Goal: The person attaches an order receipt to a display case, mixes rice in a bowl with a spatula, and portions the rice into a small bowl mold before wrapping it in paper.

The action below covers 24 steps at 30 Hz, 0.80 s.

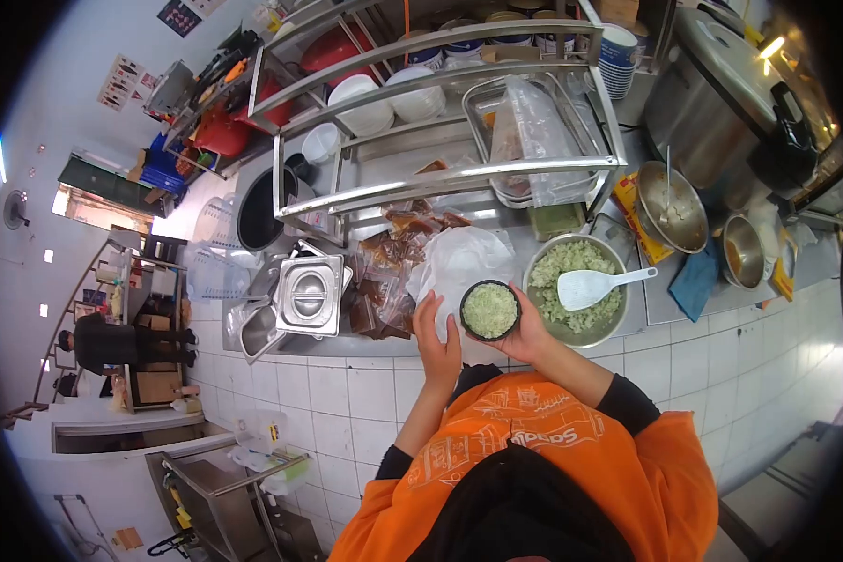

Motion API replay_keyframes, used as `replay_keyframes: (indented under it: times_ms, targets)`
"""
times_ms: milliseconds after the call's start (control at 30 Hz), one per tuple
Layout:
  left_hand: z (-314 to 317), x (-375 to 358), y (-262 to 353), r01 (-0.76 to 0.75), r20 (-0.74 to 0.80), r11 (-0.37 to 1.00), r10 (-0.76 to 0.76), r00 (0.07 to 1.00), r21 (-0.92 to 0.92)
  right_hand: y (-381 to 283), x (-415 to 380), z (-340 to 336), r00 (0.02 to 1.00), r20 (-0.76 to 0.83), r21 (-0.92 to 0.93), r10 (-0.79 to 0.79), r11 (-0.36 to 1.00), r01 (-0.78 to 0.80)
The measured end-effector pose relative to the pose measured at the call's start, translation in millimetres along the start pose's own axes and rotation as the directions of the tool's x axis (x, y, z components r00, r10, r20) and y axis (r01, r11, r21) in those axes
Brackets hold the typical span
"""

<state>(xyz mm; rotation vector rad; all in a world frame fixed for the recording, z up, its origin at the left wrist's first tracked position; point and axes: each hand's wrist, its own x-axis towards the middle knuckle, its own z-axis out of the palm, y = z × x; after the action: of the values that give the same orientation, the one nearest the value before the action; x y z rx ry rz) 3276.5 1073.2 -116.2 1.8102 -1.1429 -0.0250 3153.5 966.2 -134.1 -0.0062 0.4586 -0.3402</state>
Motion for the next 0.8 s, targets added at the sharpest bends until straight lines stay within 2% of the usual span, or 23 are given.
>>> replay_keyframes:
  times_ms: [33,133,167,267,300,400,433,467,500,533,567,667,800]
  targets:
    - [-8.3,-6.9,-15.5,-0.019,0.186,1.000,0.014,0.982,0.025,2.2,0.4,-1.7,1.000,-0.026,0.026,-0.010,1.000,0.010]
    - [0.5,-23.2,-31.2,0.009,0.481,0.992,0.055,0.875,-0.130,4.4,6.1,-9.3,0.973,-0.107,-0.041,-0.203,0.979,0.199]
    - [-0.2,-22.8,-40.2,-0.087,0.550,0.995,0.105,0.829,-0.058,-0.3,3.8,-12.5,0.965,-0.132,-0.021,-0.228,0.974,0.227]
    - [-2.4,-22.9,-72.6,-0.300,0.645,0.954,0.230,0.728,-0.001,-17.2,-9.4,0.4,0.943,-0.173,-0.067,-0.283,0.959,0.276]
    - [-5.5,-18.2,-78.3,-0.349,0.676,0.936,0.289,0.678,-0.049,-20.2,-9.5,3.1,0.943,-0.203,-0.099,-0.264,0.963,0.249]
    - [-9.8,-10.1,-86.8,-0.380,0.727,0.916,0.349,0.591,-0.130,-0.6,8.0,6.5,0.915,-0.119,-0.312,-0.385,0.889,0.334]
    - [-9.2,-9.7,-89.6,-0.384,0.726,0.909,0.372,0.579,-0.159,7.6,20.2,3.2,0.885,-0.049,-0.362,-0.463,0.834,0.416]
    - [-8.6,-8.4,-93.2,-0.391,0.725,0.901,0.395,0.564,-0.187,16.9,30.9,0.6,0.747,0.072,-0.722,-0.661,0.482,0.496]
    - [-7.8,-6.4,-95.9,-0.399,0.723,0.891,0.420,0.549,-0.215,26.3,40.0,3.8,0.599,0.278,-0.903,-0.751,0.009,0.430]
    - [-8.6,-5.5,-99.2,-0.409,0.726,0.882,0.438,0.531,-0.233,33.2,45.1,2.7,0.482,0.509,-0.859,-0.713,-0.457,0.232]
    - [-10.4,-4.6,-103.2,-0.418,0.729,0.872,0.456,0.510,-0.253,34.6,49.7,-3.2,0.484,0.603,-0.749,-0.635,-0.660,0.067]
    - [-25.7,8.7,-100.4,-0.473,0.754,0.851,0.461,0.468,-0.226,35.7,54.1,-18.4,0.491,0.593,-0.738,-0.638,-0.675,0.013]
    - [-30.8,3.2,-104.1,-0.549,0.767,0.822,0.447,0.460,-0.150,35.7,42.7,-0.7,0.458,0.634,-0.723,-0.624,-0.687,0.065]
